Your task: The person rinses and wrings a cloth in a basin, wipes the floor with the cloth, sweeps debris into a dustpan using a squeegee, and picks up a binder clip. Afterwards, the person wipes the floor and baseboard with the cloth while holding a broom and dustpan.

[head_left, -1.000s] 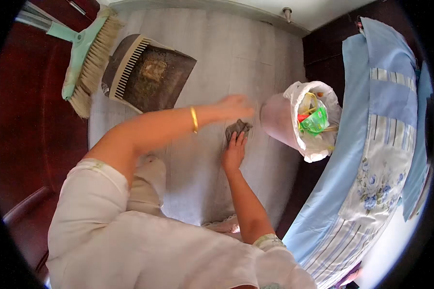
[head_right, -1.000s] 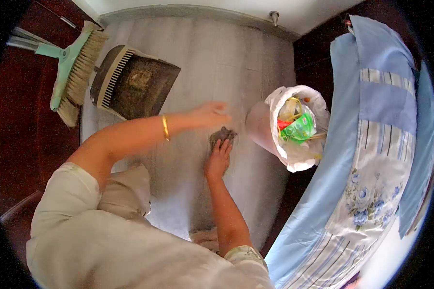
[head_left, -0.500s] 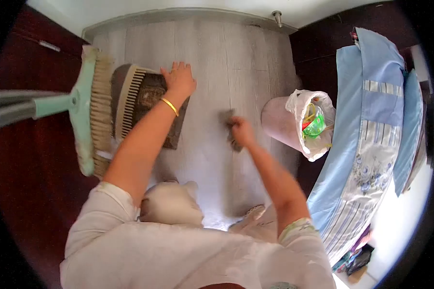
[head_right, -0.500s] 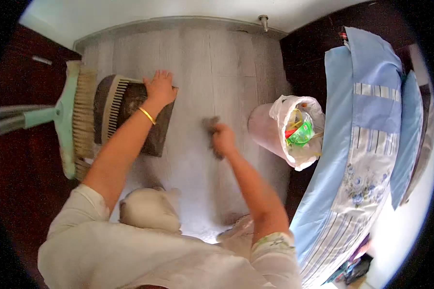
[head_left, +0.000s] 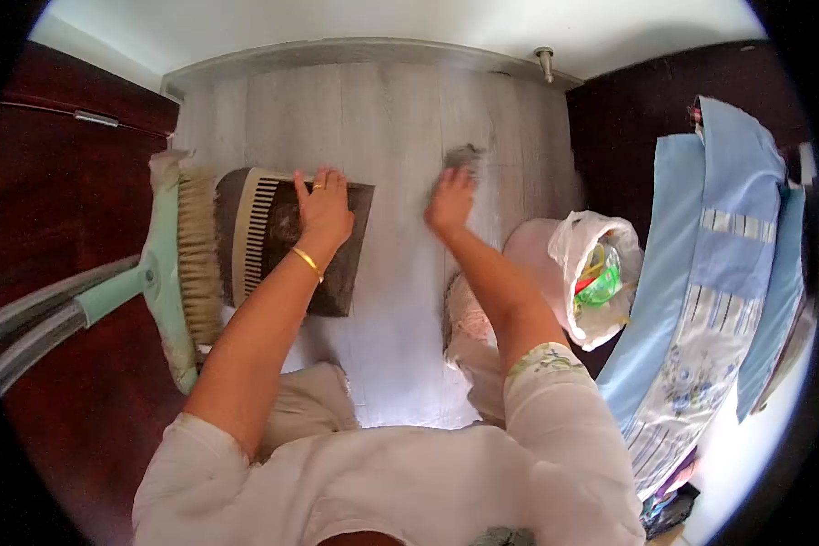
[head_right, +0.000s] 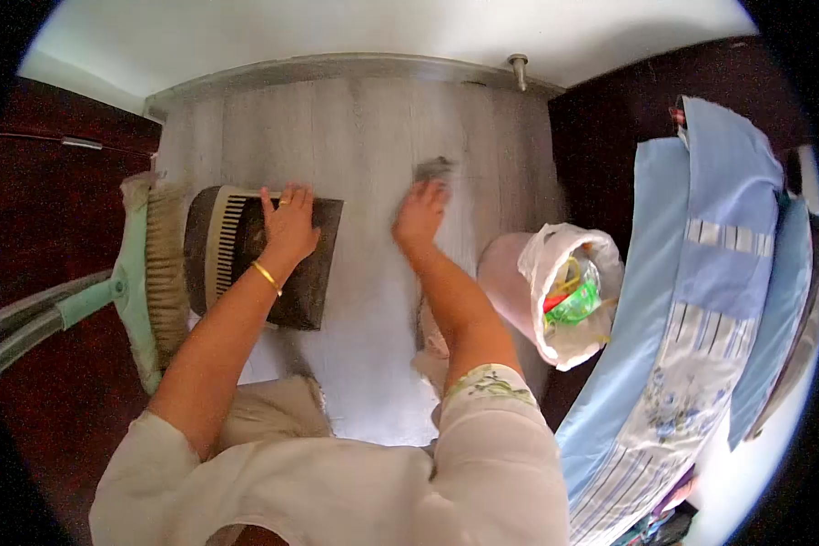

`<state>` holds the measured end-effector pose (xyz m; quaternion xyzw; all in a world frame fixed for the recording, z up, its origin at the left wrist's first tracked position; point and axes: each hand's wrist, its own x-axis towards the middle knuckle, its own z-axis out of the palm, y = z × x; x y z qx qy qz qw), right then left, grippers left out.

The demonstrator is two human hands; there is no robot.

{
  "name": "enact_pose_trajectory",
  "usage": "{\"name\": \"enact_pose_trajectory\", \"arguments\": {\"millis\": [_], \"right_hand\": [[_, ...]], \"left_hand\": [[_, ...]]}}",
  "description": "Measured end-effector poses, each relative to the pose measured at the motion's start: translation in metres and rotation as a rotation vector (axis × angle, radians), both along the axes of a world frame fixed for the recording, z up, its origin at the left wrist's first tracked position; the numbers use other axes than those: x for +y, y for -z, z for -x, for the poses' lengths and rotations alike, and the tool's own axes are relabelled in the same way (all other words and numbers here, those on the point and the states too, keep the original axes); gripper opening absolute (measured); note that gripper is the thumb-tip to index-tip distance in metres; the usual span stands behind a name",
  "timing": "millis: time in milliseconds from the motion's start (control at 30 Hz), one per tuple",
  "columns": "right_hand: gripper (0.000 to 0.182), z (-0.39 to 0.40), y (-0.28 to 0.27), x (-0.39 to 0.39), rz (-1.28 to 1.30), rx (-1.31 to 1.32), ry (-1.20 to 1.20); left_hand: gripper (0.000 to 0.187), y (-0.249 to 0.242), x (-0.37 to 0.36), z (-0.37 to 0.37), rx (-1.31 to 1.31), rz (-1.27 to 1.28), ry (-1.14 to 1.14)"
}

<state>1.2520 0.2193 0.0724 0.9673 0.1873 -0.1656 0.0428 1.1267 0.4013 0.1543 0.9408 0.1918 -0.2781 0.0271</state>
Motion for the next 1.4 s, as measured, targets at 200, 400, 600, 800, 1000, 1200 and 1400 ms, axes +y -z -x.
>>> {"name": "enact_pose_trajectory", "arguments": {"millis": [200,400,600,800,1000,1200,1400], "right_hand": [[0.057,-0.086,0.001,-0.040,-0.130,0.251,-0.667],[0.051,-0.149,0.023,0.037,-0.645,0.114,0.229],[0.046,-0.143,0.012,0.050,-0.575,0.110,-0.393],[0.044,-0.270,0.027,-0.031,-0.889,-0.362,0.747],[0.054,-0.384,-0.011,-0.080,-0.588,-0.390,0.691],[0.048,-0.378,0.018,-0.044,-1.059,-0.202,0.973],[0.042,-0.286,0.018,0.013,-0.696,-0.400,0.338]], "left_hand": [[0.070,-0.012,-0.007,-0.009,0.082,0.050,-0.145],[0.079,-0.005,-0.021,-0.010,-0.004,-0.007,-0.124],[0.089,0.011,-0.055,-0.063,0.089,0.116,-0.028],[0.097,0.023,-0.067,-0.090,0.225,0.081,0.008],[0.100,0.021,-0.059,-0.093,0.225,0.081,0.029],[0.099,0.016,-0.060,-0.095,0.281,0.105,0.056],[0.097,0.018,-0.061,-0.097,0.280,0.054,0.084]]}}
